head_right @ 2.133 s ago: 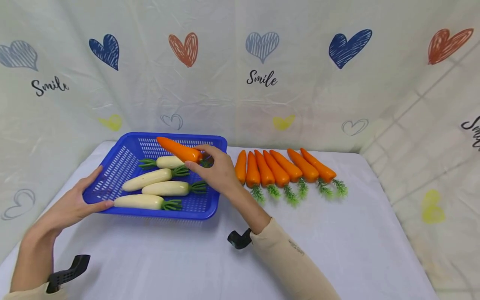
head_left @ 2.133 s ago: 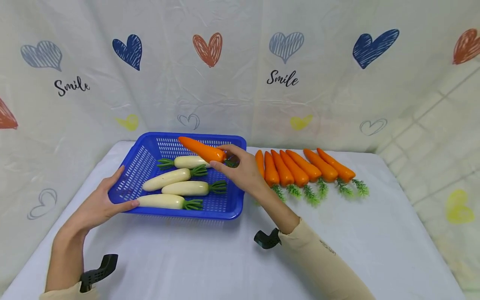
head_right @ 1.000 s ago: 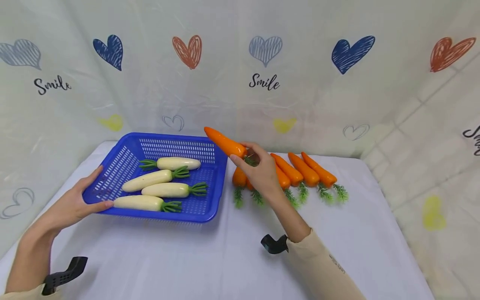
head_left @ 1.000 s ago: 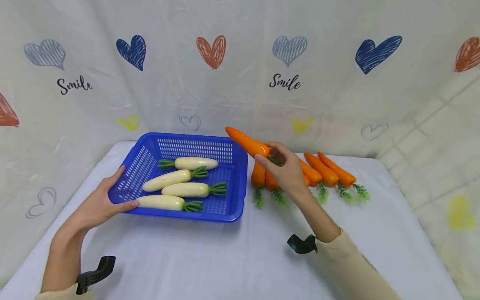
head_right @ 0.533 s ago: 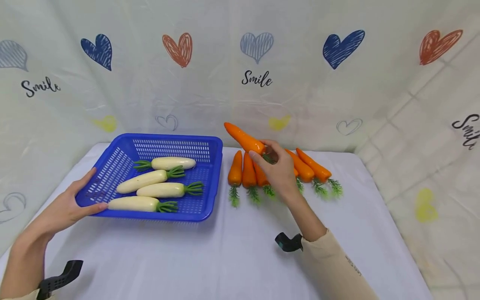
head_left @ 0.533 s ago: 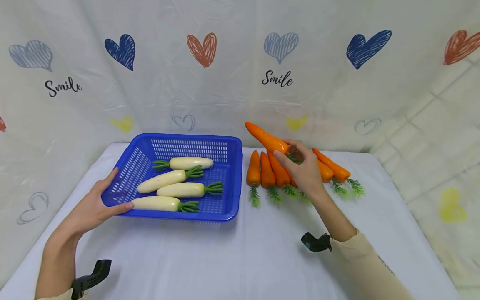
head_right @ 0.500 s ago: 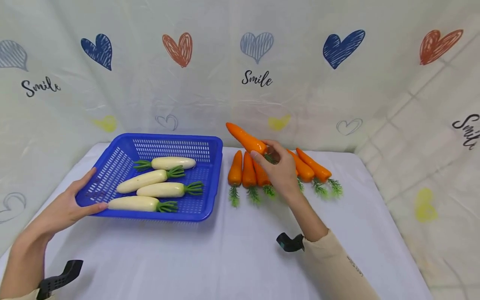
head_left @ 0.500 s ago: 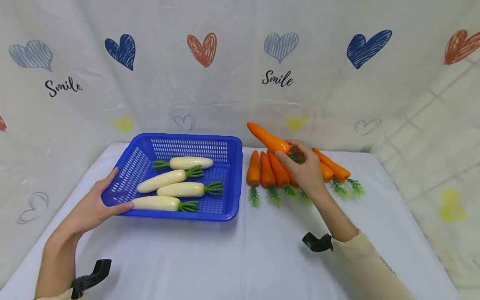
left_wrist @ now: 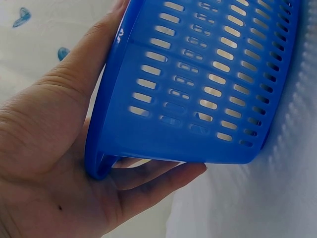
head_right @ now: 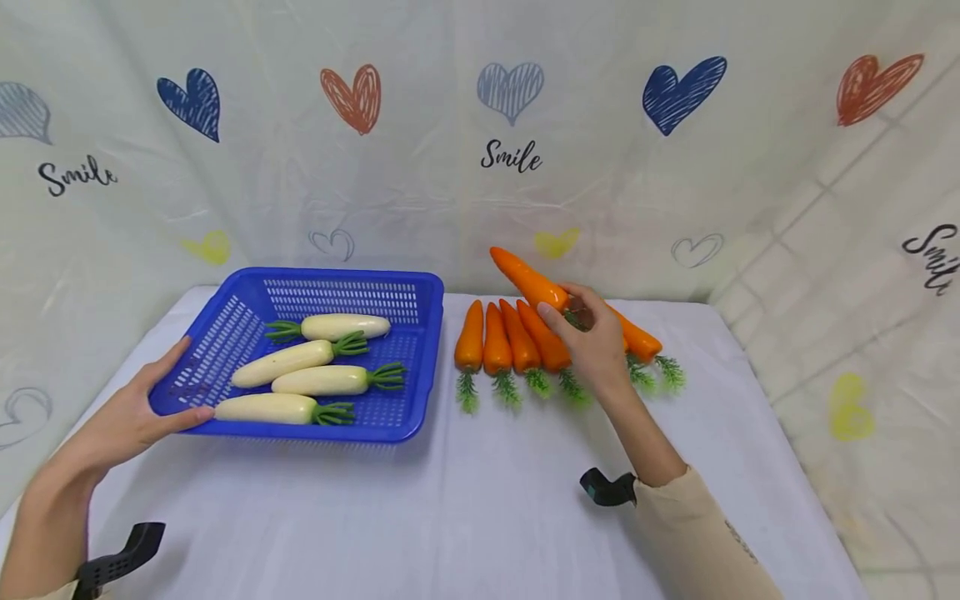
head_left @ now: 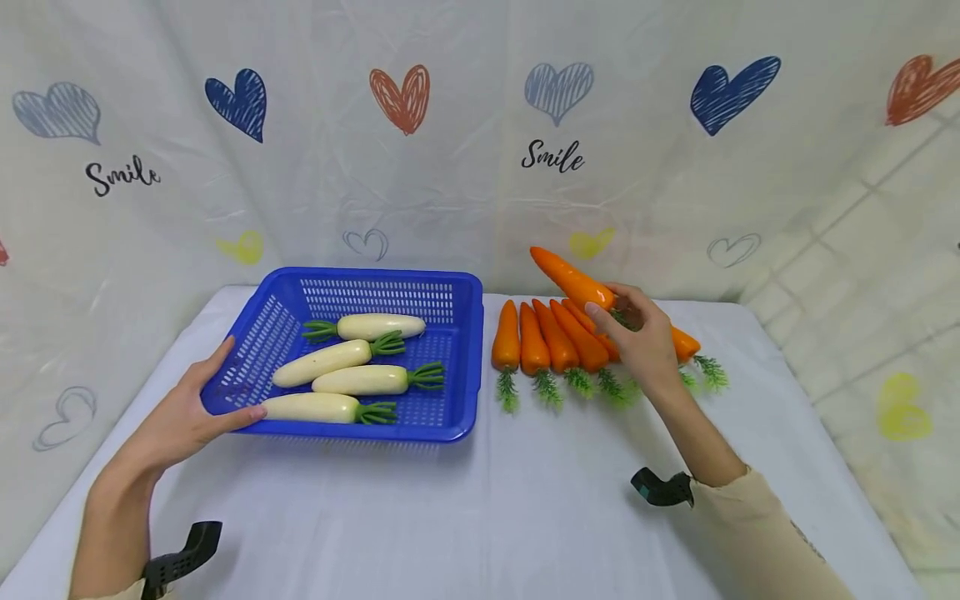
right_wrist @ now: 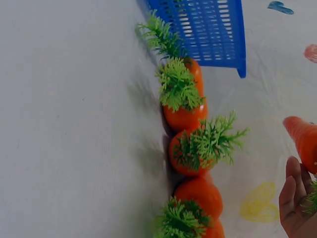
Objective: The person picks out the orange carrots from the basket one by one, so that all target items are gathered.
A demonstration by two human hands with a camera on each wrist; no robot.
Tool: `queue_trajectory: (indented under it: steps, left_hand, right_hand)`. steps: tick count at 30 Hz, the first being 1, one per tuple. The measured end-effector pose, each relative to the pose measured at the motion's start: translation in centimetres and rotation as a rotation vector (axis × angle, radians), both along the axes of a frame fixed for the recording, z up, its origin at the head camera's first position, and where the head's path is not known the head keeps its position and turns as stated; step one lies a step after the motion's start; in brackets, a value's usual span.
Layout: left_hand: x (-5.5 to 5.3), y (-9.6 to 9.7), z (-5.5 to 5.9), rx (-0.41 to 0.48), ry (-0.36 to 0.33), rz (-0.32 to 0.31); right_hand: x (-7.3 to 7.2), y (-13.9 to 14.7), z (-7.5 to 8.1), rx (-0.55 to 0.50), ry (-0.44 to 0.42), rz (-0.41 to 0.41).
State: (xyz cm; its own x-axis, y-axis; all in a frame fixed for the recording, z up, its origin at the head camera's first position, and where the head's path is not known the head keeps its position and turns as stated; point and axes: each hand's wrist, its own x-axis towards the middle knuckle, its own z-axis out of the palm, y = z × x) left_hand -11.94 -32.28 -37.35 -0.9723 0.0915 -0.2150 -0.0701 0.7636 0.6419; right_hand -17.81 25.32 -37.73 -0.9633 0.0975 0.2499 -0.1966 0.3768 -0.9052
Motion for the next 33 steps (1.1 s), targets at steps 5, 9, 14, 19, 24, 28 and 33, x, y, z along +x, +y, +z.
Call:
queue_trajectory:
  steps: [5,9,14,19,24,28,33]
  left_hand:
    - [0.5,-0.2,-0.3,-0.012,-0.005,0.013]
    - [1.1,-0.6,-0.5,-0.028,-0.019,0.028]
    - [0.7,-0.4,-0.5,-0.018,-0.009,0.019]
    - [0.0,-0.2,-0.2,-0.017,-0.001,0.003]
    - [0.1,-0.5,0.0,-0.018,-0.013,0.012]
    - [0.1,-0.4,0.0,-0.01,-0.014,0.016]
    - [-0.1,-0.2,-0.1,-0.003,-0.024,0.014]
  right_hand:
    - [0.1,0.6,-0.7,0.007,-0.013,-0.011]
    - [0.3,1.1,-1.3,0.03,-0.052,-0.017]
    - [0.5,2.5,-1.8,0.054,-0.061,-0.054]
    - [0.7,4.0,-2.0,0.036,-0.076,-0.064]
    - [0.7,5.1,-2.3,0.093,-0.066,-0.093]
    - [1.0,6.0,-2.2,0.153,-0.073,-0.119]
    - [1.6,7.4,-2.2,0.17,-0.111,-0.135]
